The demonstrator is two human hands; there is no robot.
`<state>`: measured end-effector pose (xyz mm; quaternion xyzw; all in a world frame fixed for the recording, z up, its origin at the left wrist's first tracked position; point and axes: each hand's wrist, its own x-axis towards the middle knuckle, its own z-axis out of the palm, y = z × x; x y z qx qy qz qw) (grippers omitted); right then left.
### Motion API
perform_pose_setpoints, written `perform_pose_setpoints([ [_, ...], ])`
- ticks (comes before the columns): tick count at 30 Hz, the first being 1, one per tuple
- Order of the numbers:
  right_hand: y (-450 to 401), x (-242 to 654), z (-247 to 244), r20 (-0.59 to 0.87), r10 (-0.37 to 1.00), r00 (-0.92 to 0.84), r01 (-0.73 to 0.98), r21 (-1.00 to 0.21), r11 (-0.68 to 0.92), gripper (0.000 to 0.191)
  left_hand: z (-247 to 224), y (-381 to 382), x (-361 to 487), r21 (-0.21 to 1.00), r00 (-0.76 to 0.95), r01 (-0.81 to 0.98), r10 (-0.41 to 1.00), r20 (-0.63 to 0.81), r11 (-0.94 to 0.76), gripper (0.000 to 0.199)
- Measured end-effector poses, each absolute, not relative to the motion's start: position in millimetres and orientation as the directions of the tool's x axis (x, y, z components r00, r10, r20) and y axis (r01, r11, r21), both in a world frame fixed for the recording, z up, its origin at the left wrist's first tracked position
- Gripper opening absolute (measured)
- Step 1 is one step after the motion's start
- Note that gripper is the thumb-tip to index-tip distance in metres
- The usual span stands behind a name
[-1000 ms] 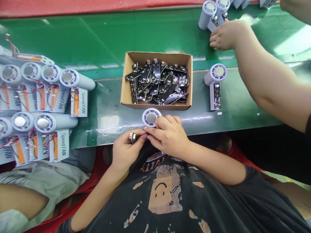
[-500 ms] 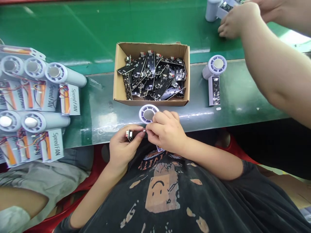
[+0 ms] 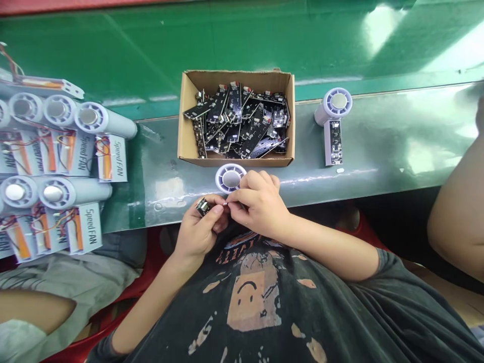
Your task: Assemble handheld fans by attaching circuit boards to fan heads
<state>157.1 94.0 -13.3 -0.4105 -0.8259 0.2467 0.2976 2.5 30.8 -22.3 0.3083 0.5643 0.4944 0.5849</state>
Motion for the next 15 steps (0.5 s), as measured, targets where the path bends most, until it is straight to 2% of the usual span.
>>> perform_pose_setpoints([
  [2,95,156,-12,0.252,0.84,-0.481,0.544,-0.666,0.511,0.012,-16,29,-3,0.91,-0.086,-0.271,0.933,-0.348,0.315,0.033],
  [4,95,156,-12,0.24,0.841,-0.486,0.555,-0.659,0.509,0.01,-10,24,-10,0.926,-0.061,-0.222,0.943,-0.327,0.307,0.041],
  [7,96,154,-11,0.246,0.829,-0.502,0.58,-0.615,0.534,0.011,-6,16,-19,0.948,-0.117,0.076,0.947,-0.299,0.309,0.032],
  [10,96,150,-9,0.276,0.801,-0.53,0.6,-0.545,0.585,0.015,-4,12,-20,0.872,-0.168,0.426,0.968,-0.185,0.24,0.02],
  [12,96,147,-7,0.298,0.778,-0.552,0.601,-0.505,0.62,0.015,-3,13,-16,0.807,-0.154,0.568,0.984,-0.089,0.161,0.019],
  [15,96,142,-5,0.302,0.766,-0.568,0.609,-0.472,0.638,0.015,-4,14,-11,0.731,-0.136,0.677,0.991,0.005,0.089,0.027],
])
